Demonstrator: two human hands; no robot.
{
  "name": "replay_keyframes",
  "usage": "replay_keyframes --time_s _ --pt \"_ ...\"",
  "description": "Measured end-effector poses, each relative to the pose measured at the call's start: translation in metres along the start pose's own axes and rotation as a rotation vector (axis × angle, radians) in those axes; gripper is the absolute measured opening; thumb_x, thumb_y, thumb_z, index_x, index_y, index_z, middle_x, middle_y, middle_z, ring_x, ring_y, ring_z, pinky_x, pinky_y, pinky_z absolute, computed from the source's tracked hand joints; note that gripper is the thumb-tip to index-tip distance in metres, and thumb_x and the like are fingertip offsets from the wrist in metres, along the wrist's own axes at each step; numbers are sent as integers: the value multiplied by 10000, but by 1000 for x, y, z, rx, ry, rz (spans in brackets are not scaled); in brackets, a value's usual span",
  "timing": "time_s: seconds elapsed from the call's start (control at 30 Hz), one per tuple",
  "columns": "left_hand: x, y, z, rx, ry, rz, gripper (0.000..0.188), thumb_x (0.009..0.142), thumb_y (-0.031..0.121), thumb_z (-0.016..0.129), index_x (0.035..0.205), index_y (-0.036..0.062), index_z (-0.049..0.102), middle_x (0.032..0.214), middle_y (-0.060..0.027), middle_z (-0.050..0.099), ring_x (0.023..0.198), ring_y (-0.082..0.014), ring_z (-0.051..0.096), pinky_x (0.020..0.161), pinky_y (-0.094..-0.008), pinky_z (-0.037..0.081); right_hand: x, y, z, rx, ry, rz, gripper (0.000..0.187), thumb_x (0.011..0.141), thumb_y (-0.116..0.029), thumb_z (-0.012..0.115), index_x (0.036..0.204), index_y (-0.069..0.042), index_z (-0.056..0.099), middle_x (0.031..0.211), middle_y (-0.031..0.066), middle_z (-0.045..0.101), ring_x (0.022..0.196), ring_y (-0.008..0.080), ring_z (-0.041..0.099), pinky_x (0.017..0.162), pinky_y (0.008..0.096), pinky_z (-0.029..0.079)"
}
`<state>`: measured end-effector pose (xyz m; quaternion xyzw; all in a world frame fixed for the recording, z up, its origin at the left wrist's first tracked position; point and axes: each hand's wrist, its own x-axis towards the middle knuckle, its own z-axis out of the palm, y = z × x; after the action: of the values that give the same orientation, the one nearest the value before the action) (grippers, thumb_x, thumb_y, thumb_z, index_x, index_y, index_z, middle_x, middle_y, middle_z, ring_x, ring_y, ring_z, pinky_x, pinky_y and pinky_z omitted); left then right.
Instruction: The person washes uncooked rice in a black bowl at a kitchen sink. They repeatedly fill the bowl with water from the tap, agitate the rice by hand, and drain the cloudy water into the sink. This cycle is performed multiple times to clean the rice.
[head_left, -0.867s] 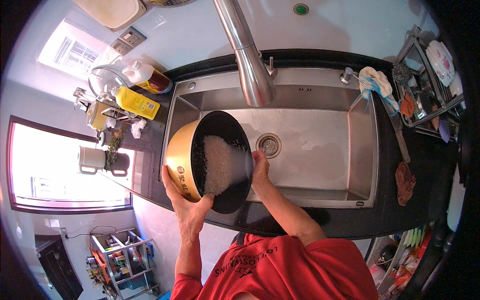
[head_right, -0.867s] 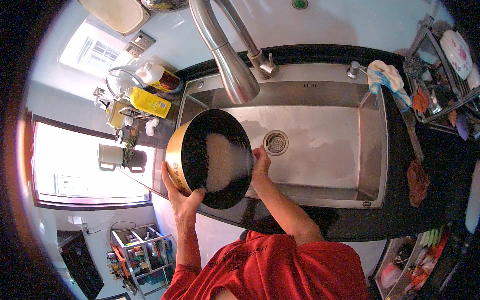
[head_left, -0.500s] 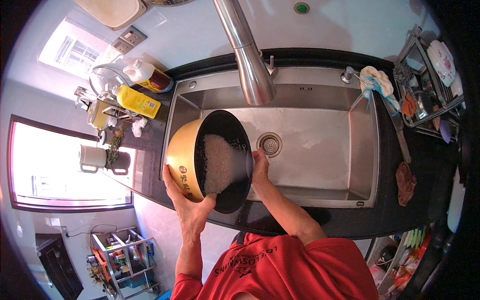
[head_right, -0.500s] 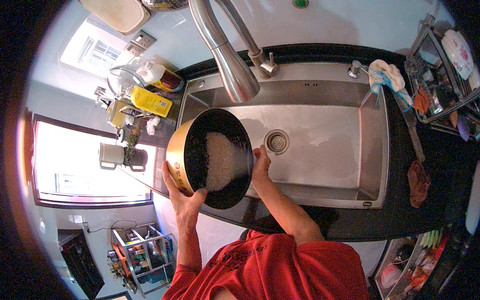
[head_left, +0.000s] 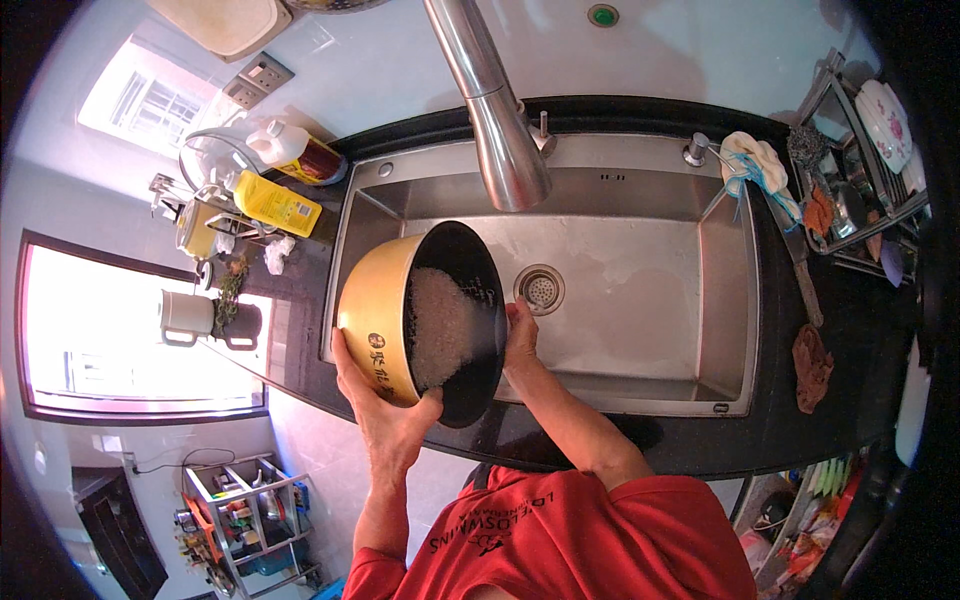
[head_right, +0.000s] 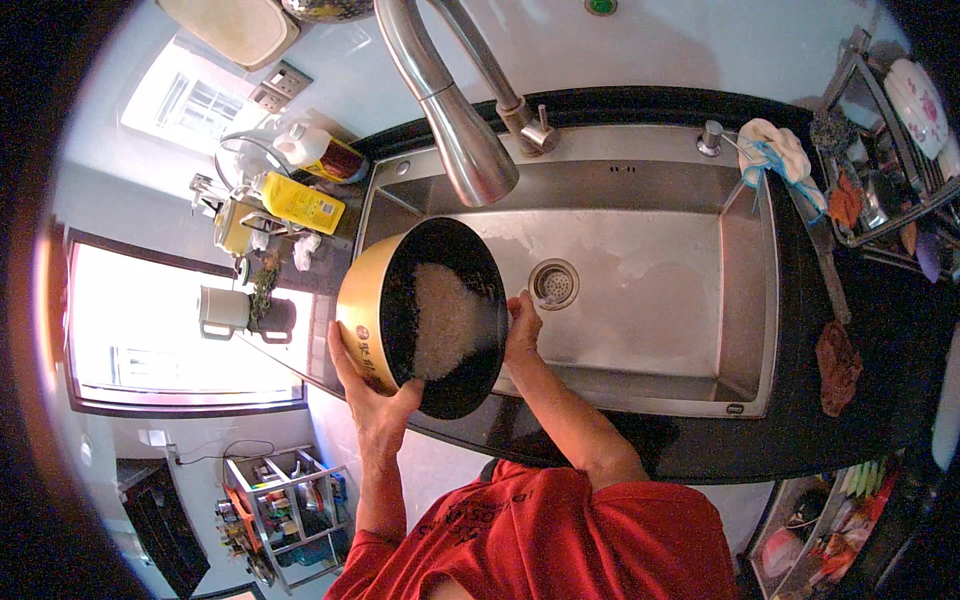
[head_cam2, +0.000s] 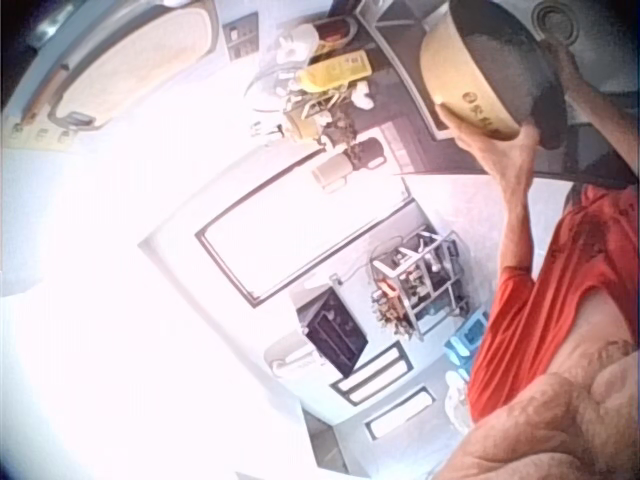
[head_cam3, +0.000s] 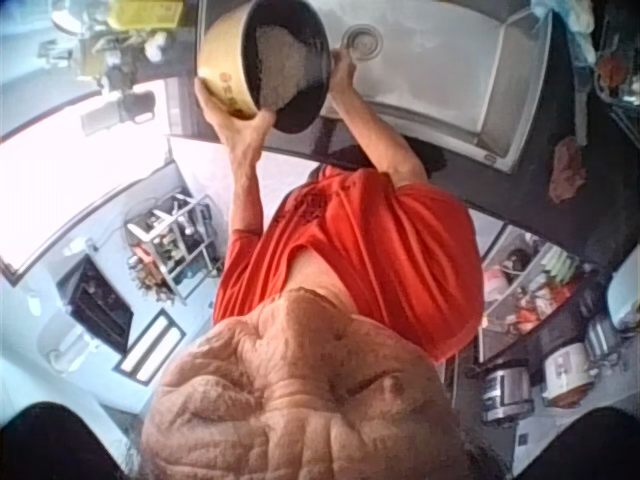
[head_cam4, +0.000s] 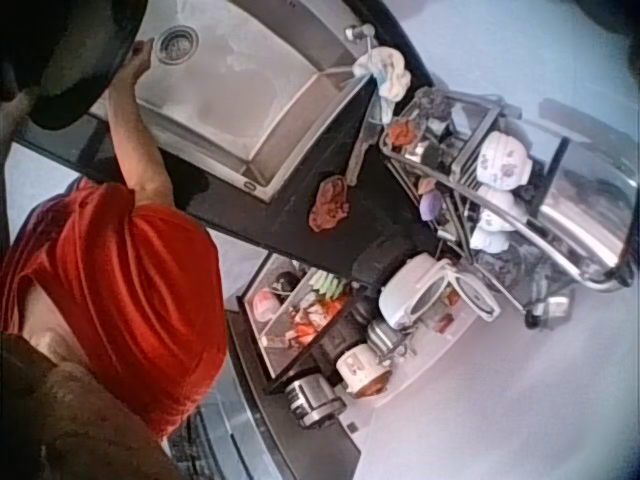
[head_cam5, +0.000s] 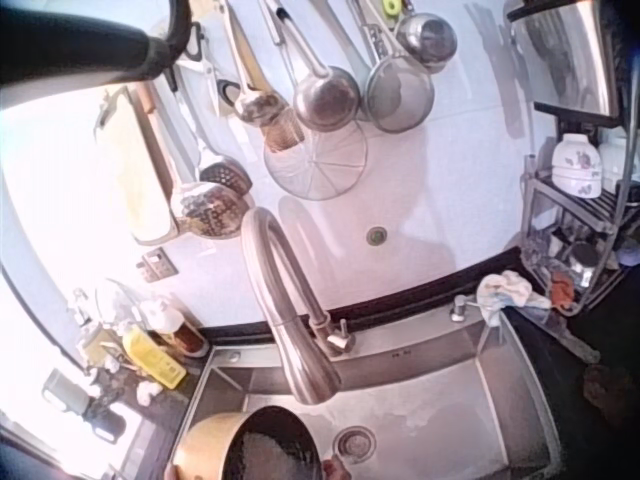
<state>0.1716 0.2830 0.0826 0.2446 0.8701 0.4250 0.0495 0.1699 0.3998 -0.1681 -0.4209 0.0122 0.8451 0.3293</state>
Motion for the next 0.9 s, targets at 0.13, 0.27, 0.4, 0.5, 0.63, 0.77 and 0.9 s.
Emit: replay_keyframes --time_s 0.13,0.27,0.4,0.5,0.63,0.77,0.9 --pt "-1 3 3 34 0 2 1132 515 143 703 1462 106 85 1279 -201 309 1171 -334 385 1001 -413 347 1 0 -2 14 9 -9 375 862 -386 549 668 -65 542 647 46 551 625 183 519 631 333 420" --pt "-1 5 5 57 0 -6 1131 511 143 703 1461 106 90 1274 -205 313 1162 -338 393 993 -414 356 0 -2 -3 67 10 17 353 863 -361 555 672 -65 542 656 46 550 636 183 525 632 330 424" --pt "-2 5 8 53 2 18 1128 510 145 704 1459 102 96 1276 -204 314 1162 -337 392 995 -408 353 12 2 -11 96 5 66 357 866 -360 553 657 -71 541 632 39 545 607 181 524 615 319 428" --pt "-3 6 11 73 3 33 1129 507 142 705 1458 97 99 1285 -203 313 1170 -336 387 1002 -404 348 19 5 -16 111 -20 85 372 873 -368 546 643 -76 538 604 30 537 572 178 516 590 313 427" --pt "-3 7 13 74 7 32 1129 503 140 708 1455 89 103 1302 -207 308 1188 -340 372 1012 -406 340 22 4 -18 120 -38 89 398 889 -384 524 630 -82 528 581 23 527 539 173 502 559 313 418" --pt "-4 8 15 107 13 28 1125 503 143 710 1451 78 107 1309 -213 307 1198 -350 362 1020 -412 332 17 -4 -17 82 -47 94 408 895 -393 514 622 -89 516 578 21 523 537 166 496 545 316 410" --pt "-6 9 17 113 5 32 1122 506 141 713 1448 70 108 1312 -217 308 1204 -353 357 1020 -412 333 20 -3 -19 125 -38 102 407 880 -400 539 616 -92 512 573 20 517 536 166 492 539 321 405"
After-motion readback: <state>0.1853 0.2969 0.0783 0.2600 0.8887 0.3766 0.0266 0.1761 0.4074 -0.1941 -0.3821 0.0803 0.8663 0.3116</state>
